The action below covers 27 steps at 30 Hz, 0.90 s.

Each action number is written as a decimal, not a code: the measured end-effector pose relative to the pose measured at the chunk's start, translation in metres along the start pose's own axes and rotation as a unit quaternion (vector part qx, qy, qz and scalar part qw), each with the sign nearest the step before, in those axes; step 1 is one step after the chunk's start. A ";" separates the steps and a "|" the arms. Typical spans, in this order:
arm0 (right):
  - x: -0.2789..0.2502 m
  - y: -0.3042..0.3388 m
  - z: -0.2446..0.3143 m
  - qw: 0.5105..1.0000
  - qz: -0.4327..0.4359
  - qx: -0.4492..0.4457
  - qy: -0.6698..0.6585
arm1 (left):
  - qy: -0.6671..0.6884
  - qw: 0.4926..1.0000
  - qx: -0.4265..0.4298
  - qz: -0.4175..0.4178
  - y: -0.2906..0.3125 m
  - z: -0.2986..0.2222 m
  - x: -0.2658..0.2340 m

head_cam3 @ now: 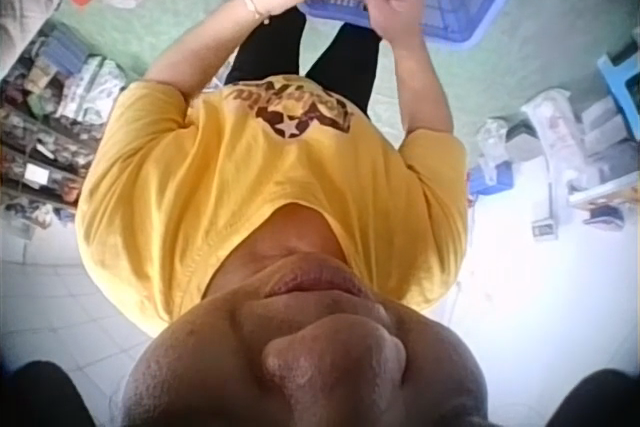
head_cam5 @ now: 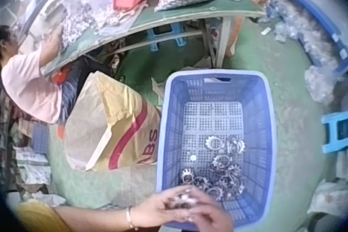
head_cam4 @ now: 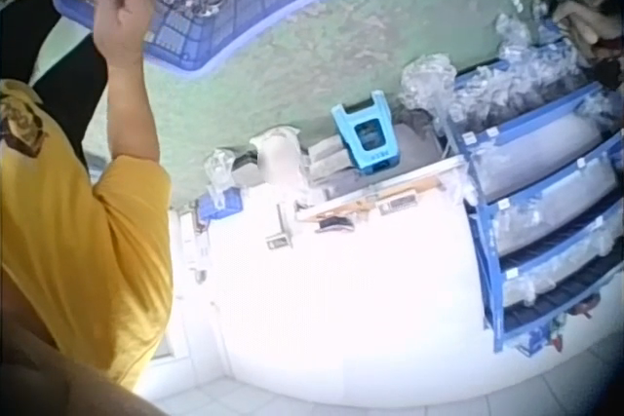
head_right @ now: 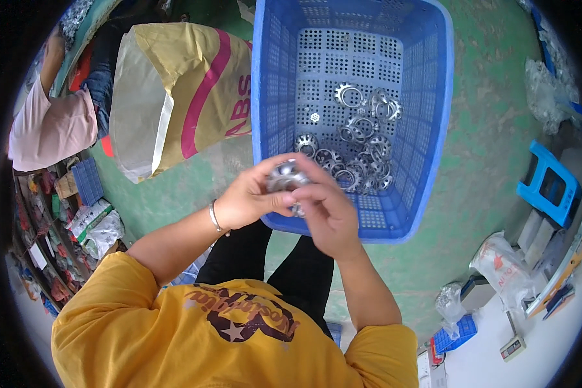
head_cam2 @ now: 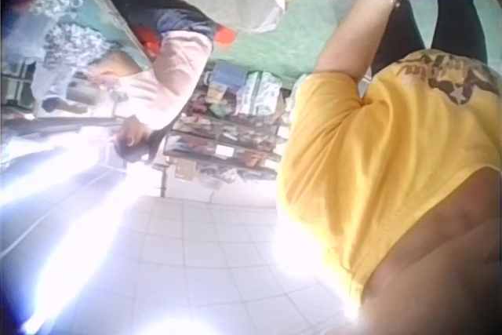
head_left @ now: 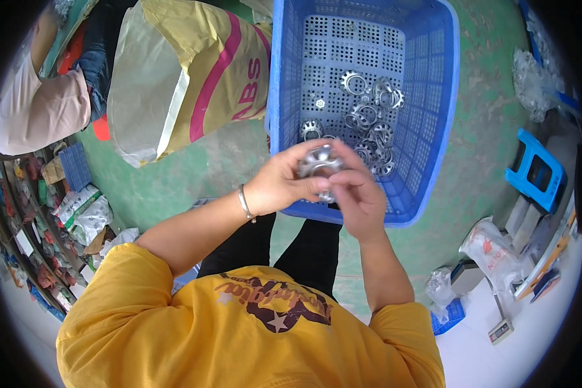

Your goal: The person sorts circular metal components by picking them one at a time from a blue plastic basket and placing them into a paper bag.

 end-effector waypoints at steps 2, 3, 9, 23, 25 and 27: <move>0.005 -0.006 -0.006 0.986 -0.089 0.060 -0.129 | -0.052 0.993 0.038 -0.094 0.013 -0.010 -0.023; -0.009 -0.007 -0.026 0.985 -0.114 0.073 -0.107 | 0.013 0.985 0.081 -0.154 0.028 -0.023 -0.039; -0.159 0.051 -0.192 0.815 -0.075 0.317 0.480 | -0.086 0.722 0.402 -0.557 0.159 -0.117 -0.194; -0.134 0.042 -0.202 0.834 0.003 0.402 0.378 | -0.179 0.750 0.324 -0.548 0.115 -0.085 -0.206; -0.128 0.067 -0.187 0.888 -0.151 0.421 0.110 | -0.197 0.764 0.368 -0.492 0.106 -0.097 -0.160; -0.111 0.079 -0.165 0.884 -0.220 0.406 -0.073 | -0.178 0.833 0.343 -0.396 0.080 -0.090 -0.122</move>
Point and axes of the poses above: each hand's wrist, its own y-axis away from the middle knuckle, its own x-axis out of the palm, z = x × y, the point moved 7 cm from there along -y, towards the middle knuckle, and after that the axes turned 15 degrees about -x, right-handed, at the moved point
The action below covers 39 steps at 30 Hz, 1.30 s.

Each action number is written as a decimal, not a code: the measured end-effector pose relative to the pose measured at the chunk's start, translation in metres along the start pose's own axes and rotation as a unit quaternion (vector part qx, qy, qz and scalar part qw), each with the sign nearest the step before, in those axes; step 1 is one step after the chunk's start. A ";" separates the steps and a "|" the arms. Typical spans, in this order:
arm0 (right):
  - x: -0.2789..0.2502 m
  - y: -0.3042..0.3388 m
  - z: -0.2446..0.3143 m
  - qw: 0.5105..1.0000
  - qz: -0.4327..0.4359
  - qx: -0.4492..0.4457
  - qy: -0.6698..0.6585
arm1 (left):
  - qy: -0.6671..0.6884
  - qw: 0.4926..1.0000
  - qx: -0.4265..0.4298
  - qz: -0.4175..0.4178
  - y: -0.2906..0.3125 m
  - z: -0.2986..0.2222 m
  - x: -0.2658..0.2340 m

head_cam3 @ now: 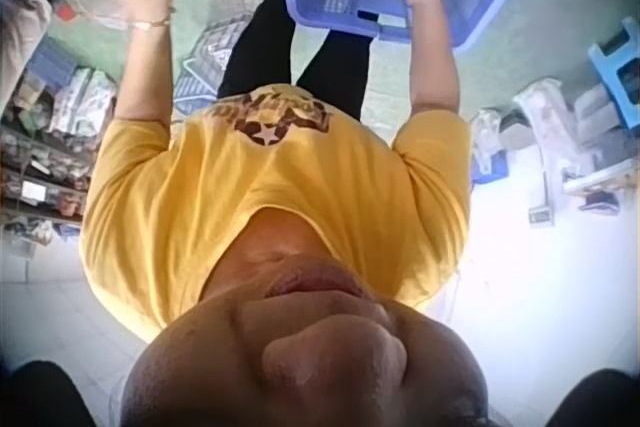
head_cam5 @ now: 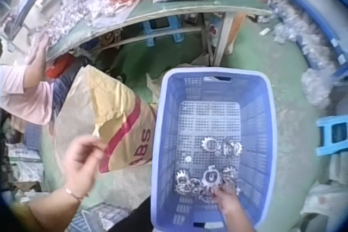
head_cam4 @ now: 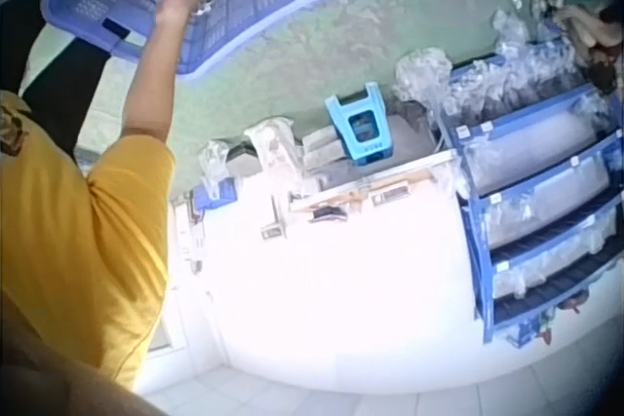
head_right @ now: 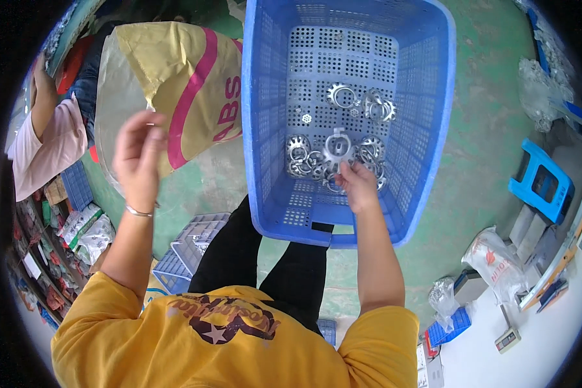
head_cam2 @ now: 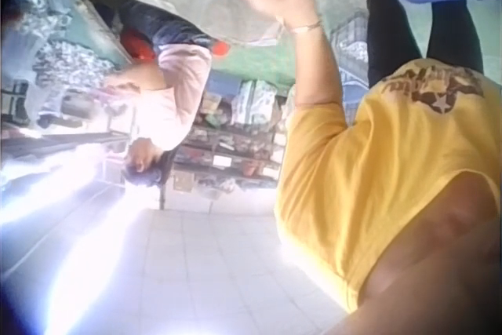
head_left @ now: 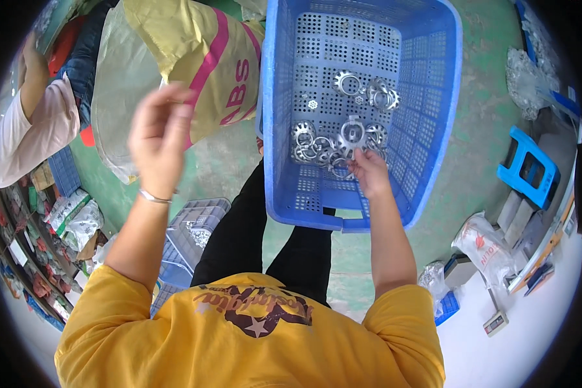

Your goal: The person sorts circular metal components by picking them one at a time from a blue plastic basket and placing them into a paper bag.

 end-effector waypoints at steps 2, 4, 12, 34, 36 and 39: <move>0.019 0.030 0.016 0.996 0.039 0.006 -0.080 | 0.017 0.982 -0.119 0.146 0.017 0.015 0.054; 0.023 0.051 0.018 0.994 0.042 0.021 -0.095 | -0.055 0.949 -0.181 0.251 0.044 0.041 0.105; 0.017 0.099 0.020 0.999 0.008 -0.029 -0.024 | 0.023 0.786 -0.457 0.416 0.124 0.104 0.194; 0.061 0.102 0.075 0.976 0.119 -0.181 -0.022 | 0.178 0.781 -0.452 0.393 0.107 0.055 0.159; 0.072 0.104 0.085 0.965 0.142 -0.216 -0.038 | 0.214 0.786 -0.445 0.371 0.102 0.054 0.154; 0.086 0.109 0.096 0.942 0.191 -0.269 -0.069 | 0.217 0.808 -0.394 0.381 0.093 0.048 0.145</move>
Point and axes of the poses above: each hand's wrist, its own y-axis away from the middle knuckle, its own x-axis out of the palm, z = x × y, the point moved 7 cm from there along -y, towards the middle knuckle, and after that the axes turned 15 degrees about -x, right-handed, at the moved point
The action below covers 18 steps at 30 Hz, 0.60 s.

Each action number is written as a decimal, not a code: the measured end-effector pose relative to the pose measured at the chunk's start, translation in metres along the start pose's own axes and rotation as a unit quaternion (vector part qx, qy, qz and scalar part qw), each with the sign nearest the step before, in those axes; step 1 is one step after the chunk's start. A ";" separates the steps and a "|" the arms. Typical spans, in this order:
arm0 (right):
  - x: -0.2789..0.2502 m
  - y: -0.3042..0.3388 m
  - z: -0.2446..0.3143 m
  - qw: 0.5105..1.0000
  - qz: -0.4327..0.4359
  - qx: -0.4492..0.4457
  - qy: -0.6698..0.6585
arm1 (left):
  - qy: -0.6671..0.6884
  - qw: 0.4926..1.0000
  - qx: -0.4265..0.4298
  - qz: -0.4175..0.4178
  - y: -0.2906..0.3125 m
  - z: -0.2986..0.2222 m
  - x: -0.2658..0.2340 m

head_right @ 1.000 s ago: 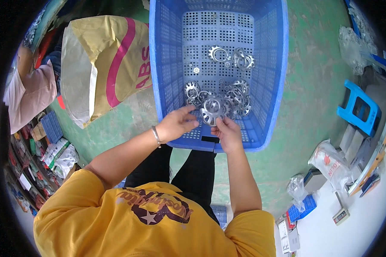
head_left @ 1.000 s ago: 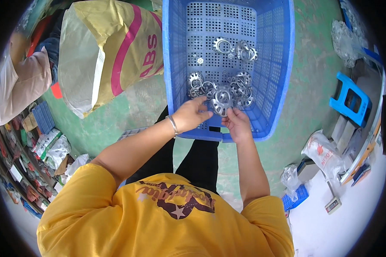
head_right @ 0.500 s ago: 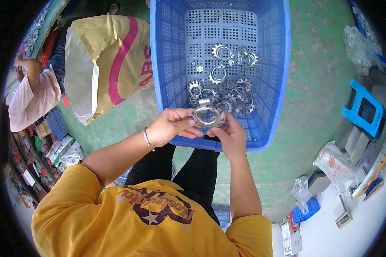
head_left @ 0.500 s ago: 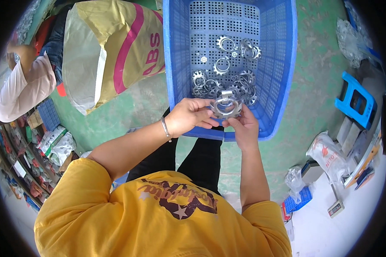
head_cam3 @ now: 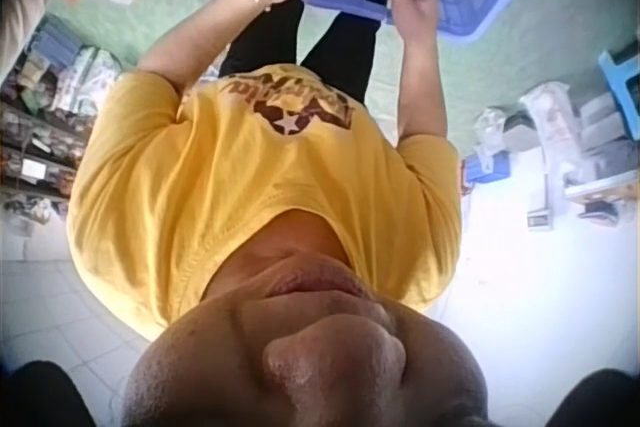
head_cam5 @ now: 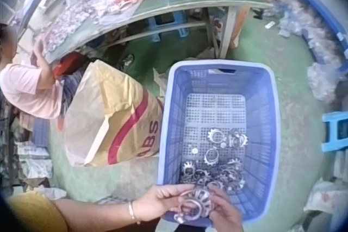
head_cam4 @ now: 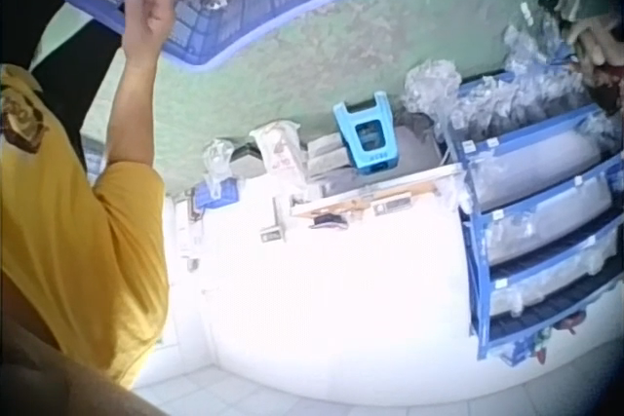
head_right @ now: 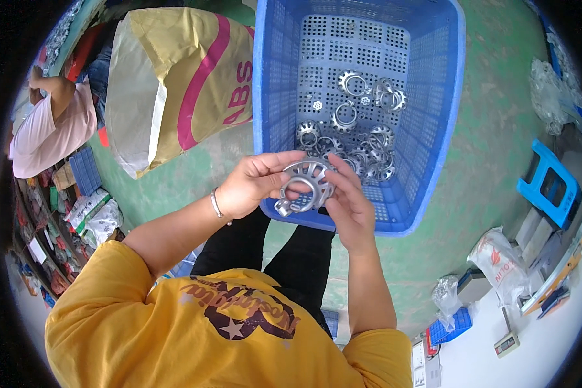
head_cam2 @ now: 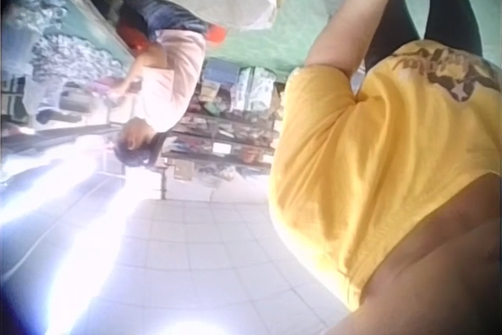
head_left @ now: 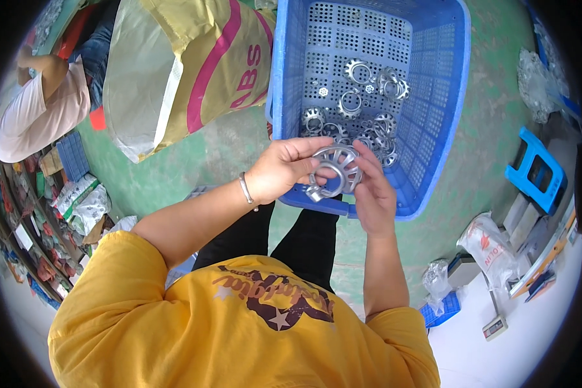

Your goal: The person sorts circular metal components by picking them one at a time from a blue plastic basket and placing them into a paper bag.

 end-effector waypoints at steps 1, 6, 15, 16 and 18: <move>0.005 -0.003 0.003 1.000 0.015 -0.015 0.014 | 0.007 1.000 0.023 0.000 0.000 0.001 -0.002; 0.021 -0.016 0.009 1.000 0.003 0.003 -0.030 | 0.005 0.999 0.042 0.010 0.006 -0.005 -0.013; -0.047 -0.024 -0.083 0.933 0.018 0.198 0.299 | -0.086 0.858 0.363 -0.354 0.120 -0.092 -0.102; -0.084 -0.019 -0.109 0.875 -0.001 0.277 0.398 | -0.136 0.784 0.405 -0.451 0.141 -0.113 -0.132; -0.116 -0.038 -0.136 0.806 0.066 0.164 0.565 | -0.109 0.704 0.444 -0.543 0.173 -0.137 -0.189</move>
Point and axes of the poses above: each hand's wrist, its own y-axis away from the middle knuckle, its own x-axis out of the palm, z = x × y, the point moved 7 cm from there along -y, towards the middle knuckle, and after that the axes turned 15 degrees about -x, right-handed, at the moved point
